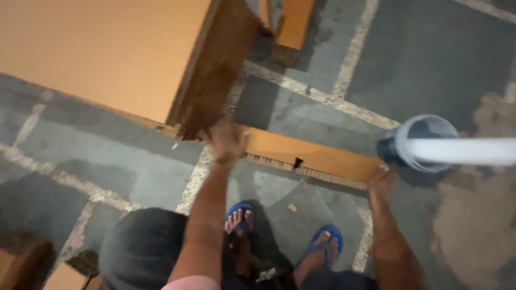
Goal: The person assembles a cardboard box by applying a liquid adhesive from a bucket using a small brush to the flaps. They then press the flaps together to bond them and use a white foam block to smooth the surface of the assembled box.
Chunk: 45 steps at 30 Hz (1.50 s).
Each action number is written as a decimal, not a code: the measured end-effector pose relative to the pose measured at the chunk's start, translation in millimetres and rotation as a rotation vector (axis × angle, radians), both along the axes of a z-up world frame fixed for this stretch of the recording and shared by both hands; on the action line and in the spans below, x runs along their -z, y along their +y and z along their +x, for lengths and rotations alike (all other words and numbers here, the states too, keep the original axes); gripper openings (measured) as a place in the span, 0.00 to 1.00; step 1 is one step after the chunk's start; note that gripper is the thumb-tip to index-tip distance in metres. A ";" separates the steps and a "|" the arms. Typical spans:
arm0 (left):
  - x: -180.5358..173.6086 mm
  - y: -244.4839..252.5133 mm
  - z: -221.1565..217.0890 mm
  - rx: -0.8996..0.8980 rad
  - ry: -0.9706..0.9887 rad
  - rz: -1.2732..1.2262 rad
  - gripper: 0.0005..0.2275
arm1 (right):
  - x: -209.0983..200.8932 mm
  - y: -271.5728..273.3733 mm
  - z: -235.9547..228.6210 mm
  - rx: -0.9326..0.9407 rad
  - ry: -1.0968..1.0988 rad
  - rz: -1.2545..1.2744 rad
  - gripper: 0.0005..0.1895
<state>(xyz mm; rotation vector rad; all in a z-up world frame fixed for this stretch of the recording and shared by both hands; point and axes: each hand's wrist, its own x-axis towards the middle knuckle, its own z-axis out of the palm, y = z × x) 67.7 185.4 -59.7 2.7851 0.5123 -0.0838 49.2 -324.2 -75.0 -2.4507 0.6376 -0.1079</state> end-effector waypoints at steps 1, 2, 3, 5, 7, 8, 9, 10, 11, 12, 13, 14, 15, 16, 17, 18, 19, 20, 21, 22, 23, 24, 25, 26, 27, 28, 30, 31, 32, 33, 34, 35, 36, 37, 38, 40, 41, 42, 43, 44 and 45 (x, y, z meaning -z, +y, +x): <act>2.8 13.4 -11.0 -0.108 -0.019 -0.056 0.40 | 2.8 -4.5 -0.4 0.074 0.072 0.169 0.36; 6.9 21.4 -18.6 -0.141 -0.204 -0.135 0.40 | 3.6 -8.8 -3.1 0.148 0.144 0.337 0.37; 12.5 23.6 -23.8 -0.176 -0.387 -0.215 0.40 | 4.6 -10.1 -6.4 0.170 0.156 0.427 0.39; 22.2 25.2 -40.0 -0.335 -0.277 -0.500 0.35 | 0.1 -10.6 -14.4 0.226 0.204 0.539 0.40; 28.1 29.3 -44.3 -0.430 -0.200 -0.614 0.34 | -7.8 -8.1 -17.2 0.242 0.209 0.582 0.40; 30.2 33.3 -38.8 -0.446 -0.187 -0.587 0.35 | -11.5 -7.5 -18.1 0.253 0.209 0.597 0.41; 32.2 38.9 -34.1 -0.466 -0.176 -0.559 0.36 | -15.1 -10.0 -17.5 0.236 0.180 0.601 0.41; 33.2 46.7 -29.0 -0.485 -0.179 -0.559 0.36 | -18.4 -12.4 -16.8 0.209 0.139 0.607 0.42; 33.4 54.8 -25.2 -0.507 -0.180 -0.559 0.37 | -21.1 -15.5 -18.1 0.147 0.080 0.612 0.44; 33.1 57.8 -22.5 -0.529 -0.181 -0.559 0.37 | -23.9 -18.9 -19.3 0.106 0.060 0.646 0.45; 30.4 58.0 -18.1 -0.505 -0.199 -0.513 0.36 | -29.1 -22.0 -14.2 0.062 0.035 0.680 0.47; 25.5 59.0 -14.4 -0.482 -0.217 -0.466 0.36 | -32.8 -24.3 -11.4 0.018 0.009 0.713 0.48; 20.4 58.7 -15.0 -0.458 -0.230 -0.418 0.35 | -32.7 -24.3 -16.0 0.070 0.050 0.655 0.49; 14.8 57.1 -16.4 -0.421 -0.278 -0.464 0.33 | -31.6 -23.5 -20.1 0.122 0.091 0.596 0.50; 9.1 54.8 -19.8 -0.383 -0.322 -0.510 0.32 | -30.8 -25.3 -25.7 0.176 0.133 0.536 0.51; 3.2 51.4 -22.8 -0.344 -0.367 -0.555 0.31 | -30.2 -26.0 -28.7 0.169 0.145 0.506 0.51; -2.7 48.4 -28.2 -0.347 -0.373 -0.545 0.30 | -29.4 -24.6 -28.8 0.161 0.157 0.476 0.51; -8.2 46.3 -36.1 -0.349 -0.379 -0.534 0.29 | -28.3 -26.0 -28.9 0.153 0.169 0.446 0.52; -12.6 43.7 -43.5 -0.354 -0.384 -0.522 0.29 | -26.3 -27.3 -30.3 0.157 0.188 0.444 0.51; -16.3 41.0 -46.3 -0.345 -0.341 -0.432 0.28 | -23.7 -27.0 -31.0 0.161 0.207 0.441 0.51; -19.1 39.2 -46.9 -0.328 -0.295 -0.344 0.27 | -21.5 -29.6 -34.6 0.173 0.226 0.439 0.51; -21.6 37.0 -46.4 -0.310 -0.250 -0.255 0.27 | -18.2 -31.3 -34.9 0.164 0.208 0.385 0.51; -23.9 32.4 -45.1 -0.359 -0.176 -0.167 0.29 | -14.0 -33.7 -35.3 0.160 0.189 0.331 0.51; -27.3 29.0 -43.5 -0.406 -0.102 -0.078 0.31 | -11.5 -39.6 -36.9 0.156 0.172 0.276 0.52; -32.0 26.7 -39.5 -0.453 -0.031 0.013 0.34 | -9.7 -45.1 -38.7 0.197 0.233 0.362 0.51; -38.0 26.0 -34.9 -0.403 -0.022 0.003 0.33 | -6.4 -46.9 -40.7 0.236 0.293 0.450 0.50; -53.3 31.4 -27.5 -0.323 -0.009 -0.011 0.33 | -2.0 -51.6 -38.0 0.239 0.311 0.526 0.46; -59.3 30.1 -24.7 -0.317 0.041 -0.018 0.33 | 1.8 -50.1 -39.1 0.205 0.274 0.519 0.43; -62.4 22.7 -21.0 -0.311 0.092 -0.026 0.33 | 5.2 -48.0 -39.2 0.170 0.238 0.512 0.40; -65.2 19.4 -19.6 -0.315 0.142 -0.036 0.33 | 7.2 -45.4 -33.5 0.163 0.290 0.434 0.41; -67.3 18.2 -17.4 -0.269 0.067 0.089 0.31 | 8.4 -41.8 -27.2 0.156 0.342 0.354 0.42; -66.3 10.9 -14.2 -0.214 -0.004 0.209 0.30 | 7.5 -39.3 -25.2 0.157 0.394 0.270 0.44; -66.2 6.5 -11.4 -0.158 -0.075 0.329 0.28 | 5.4 -33.9 -24.1 0.109 0.359 0.150 0.41; -66.3 -0.1 -9.1 -0.123 -0.013 0.296 0.29 | 0.2 -27.2 -24.4 0.083 0.338 0.030 0.38; -64.7 -11.0 -8.5 -0.089 0.049 0.263 0.30 | -8.5 -19.6 -23.4 0.060 0.301 -0.070 0.36; -57.9 -27.5 -0.6 -0.038 0.024 -0.153 0.30 | -29.2 9.0 -33.7 0.016 0.098 -0.232 0.32; -51.9 -42.9 4.8 -0.034 -0.069 -0.541 0.29 | -42.0 23.7 -33.1 -0.028 -0.017 -0.289 0.30; -46.1 -62.7 7.0 0.200 -0.154 -0.364 0.23 | -52.8 39.5 -27.9 -0.113 -0.115 -0.306 0.28; -42.1 -84.7 7.4 0.430 -0.235 -0.180 0.17 | -59.5 57.5 -22.8 -0.206 -0.194 -0.310 0.27; -40.8 -110.9 0.6 0.491 -0.506 0.063 0.08 | -62.5 76.4 -17.8 -0.311 -0.260 -0.306 0.26; -42.3 -136.5 2.8 0.452 -0.340 -0.008 0.15 | -61.0 99.2 -10.7 -0.371 -0.217 -0.337 0.27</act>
